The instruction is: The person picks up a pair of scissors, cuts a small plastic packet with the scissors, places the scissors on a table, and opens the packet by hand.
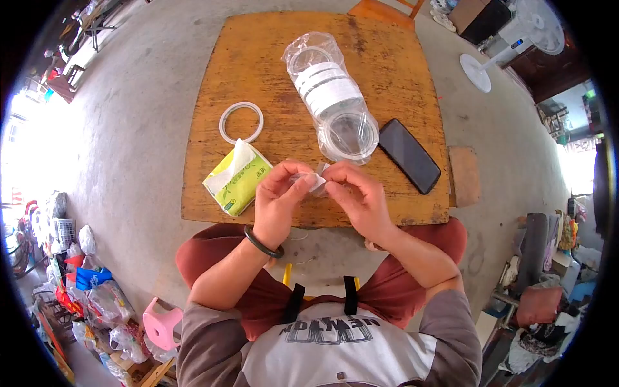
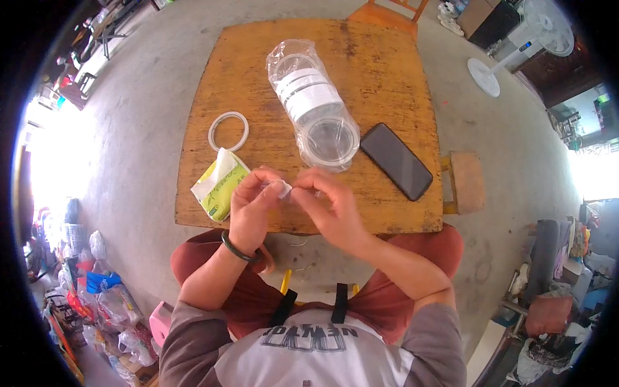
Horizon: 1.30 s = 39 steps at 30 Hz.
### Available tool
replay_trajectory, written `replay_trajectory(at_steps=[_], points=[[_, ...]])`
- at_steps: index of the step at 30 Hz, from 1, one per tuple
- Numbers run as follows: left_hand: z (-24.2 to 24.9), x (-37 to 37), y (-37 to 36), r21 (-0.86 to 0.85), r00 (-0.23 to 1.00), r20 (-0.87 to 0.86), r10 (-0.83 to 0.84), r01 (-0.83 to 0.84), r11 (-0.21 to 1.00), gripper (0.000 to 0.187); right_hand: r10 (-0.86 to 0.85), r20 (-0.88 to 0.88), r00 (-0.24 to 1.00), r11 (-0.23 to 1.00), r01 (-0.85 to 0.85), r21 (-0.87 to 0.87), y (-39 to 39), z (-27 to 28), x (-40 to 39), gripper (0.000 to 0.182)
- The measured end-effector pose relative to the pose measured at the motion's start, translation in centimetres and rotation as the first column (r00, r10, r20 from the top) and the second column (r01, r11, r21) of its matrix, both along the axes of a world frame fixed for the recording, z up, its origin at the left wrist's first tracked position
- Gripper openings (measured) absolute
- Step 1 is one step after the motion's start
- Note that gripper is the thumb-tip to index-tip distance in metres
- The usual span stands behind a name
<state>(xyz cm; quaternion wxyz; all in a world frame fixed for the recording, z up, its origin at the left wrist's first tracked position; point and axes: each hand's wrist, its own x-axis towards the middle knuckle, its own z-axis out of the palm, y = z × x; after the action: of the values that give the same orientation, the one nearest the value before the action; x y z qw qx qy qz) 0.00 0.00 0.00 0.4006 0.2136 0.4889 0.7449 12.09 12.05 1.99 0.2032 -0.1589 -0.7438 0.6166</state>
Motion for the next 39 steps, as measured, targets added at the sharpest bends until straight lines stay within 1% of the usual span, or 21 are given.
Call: replay_trajectory(at_steps=[2,5,8,11,14,17,21,23,26,27,28,29,30,32,33,35,38,39], points=[[0.2,0.1,0.0,-0.036,0.995,0.102,0.016,-0.012,0.999,0.006,0.008,0.014,1.000,0.972,-0.004,-0.236,0.0,0.2,0.0,0.010],[-0.4,0.2,0.3,0.028,0.995,0.099,-0.020,0.017,0.999,0.003,-0.031,0.047,0.998,0.876,0.050,-0.480,0.1,-0.1,-0.1,0.008],[0.5,0.4,0.7,0.129,0.996,0.077,-0.051,0.041,0.991,0.002,-0.027,0.030,0.999,0.790,0.040,-0.612,0.2,0.0,-0.1,0.006],[0.3,0.6,0.7,0.175,0.993,0.119,-0.025,0.004,0.984,0.001,-0.091,-0.046,0.995,0.819,0.049,-0.571,0.1,-1.0,-0.2,0.006],[0.1,0.5,0.6,0.181,0.992,0.126,-0.019,-0.004,0.983,0.002,-0.072,-0.022,0.997,0.822,0.047,-0.568,0.1,-1.1,-0.1,0.008],[0.0,0.4,0.7,0.160,0.995,0.098,0.005,-0.020,0.987,0.002,-0.072,0.037,0.997,0.844,0.081,-0.530,-0.2,-0.6,-0.1,0.012],[-0.1,0.4,0.7,0.115,0.998,0.054,0.036,-0.043,0.992,0.003,-0.079,-0.008,0.997,0.877,0.066,-0.476,-0.5,-1.2,-0.1,0.018],[0.1,0.3,0.6,0.070,0.999,0.035,0.033,-0.035,0.997,0.002,-0.083,-0.047,0.995,0.900,0.055,-0.433,-0.6,-1.4,-0.1,0.020],[0.5,0.1,0.5,0.003,0.995,0.089,0.046,-0.047,0.999,0.002,-0.141,0.050,0.989,0.953,0.149,-0.264,-0.6,0.5,0.9,0.022],[0.7,-0.1,0.4,0.001,0.995,0.084,0.053,-0.054,0.999,0.002,-0.161,0.063,0.985,0.984,0.165,-0.073,-0.1,0.6,1.8,0.023],[0.9,-0.3,0.3,0.001,0.995,0.080,0.057,-0.058,0.998,0.003,-0.186,0.072,0.980,0.977,0.176,0.122,0.7,0.7,3.2,0.024],[1.0,-0.4,0.3,0.000,0.995,0.079,0.056,-0.056,0.998,0.003,-0.207,0.073,0.976,0.939,0.177,0.296,1.7,1.0,4.9,0.025],[0.9,-0.4,0.2,-0.009,0.996,0.058,0.074,-0.074,0.997,0.003,-0.236,0.072,0.969,0.868,0.176,0.465,2.6,1.4,6.9,0.026],[0.6,-0.5,0.3,-0.014,0.997,0.020,0.069,-0.069,0.998,0.004,-0.355,0.127,0.926,0.764,0.210,0.610,3.7,1.8,11.4,0.025],[0.4,-0.3,0.5,-0.012,0.998,0.016,0.058,-0.058,0.998,0.005,-0.391,0.194,0.900,0.684,0.143,0.715,4.1,1.8,14.3,0.025],[0.3,0.0,0.5,-0.013,0.999,-0.007,0.051,-0.051,0.999,0.006,-0.466,0.312,0.828,0.515,-0.033,0.856,4.8,0.9,19.3,0.023],[0.6,1.4,0.7,-0.085,0.992,-0.085,-0.096,0.089,0.992,0.007,-0.247,0.478,0.843,0.449,-0.338,0.827,6.3,-0.9,24.9,0.026],[0.1,2.2,0.9,-0.057,0.967,-0.184,-0.176,0.169,0.984,0.008,-0.178,0.558,0.810,0.433,-0.445,0.784,6.9,-2.2,26.2,0.029]])
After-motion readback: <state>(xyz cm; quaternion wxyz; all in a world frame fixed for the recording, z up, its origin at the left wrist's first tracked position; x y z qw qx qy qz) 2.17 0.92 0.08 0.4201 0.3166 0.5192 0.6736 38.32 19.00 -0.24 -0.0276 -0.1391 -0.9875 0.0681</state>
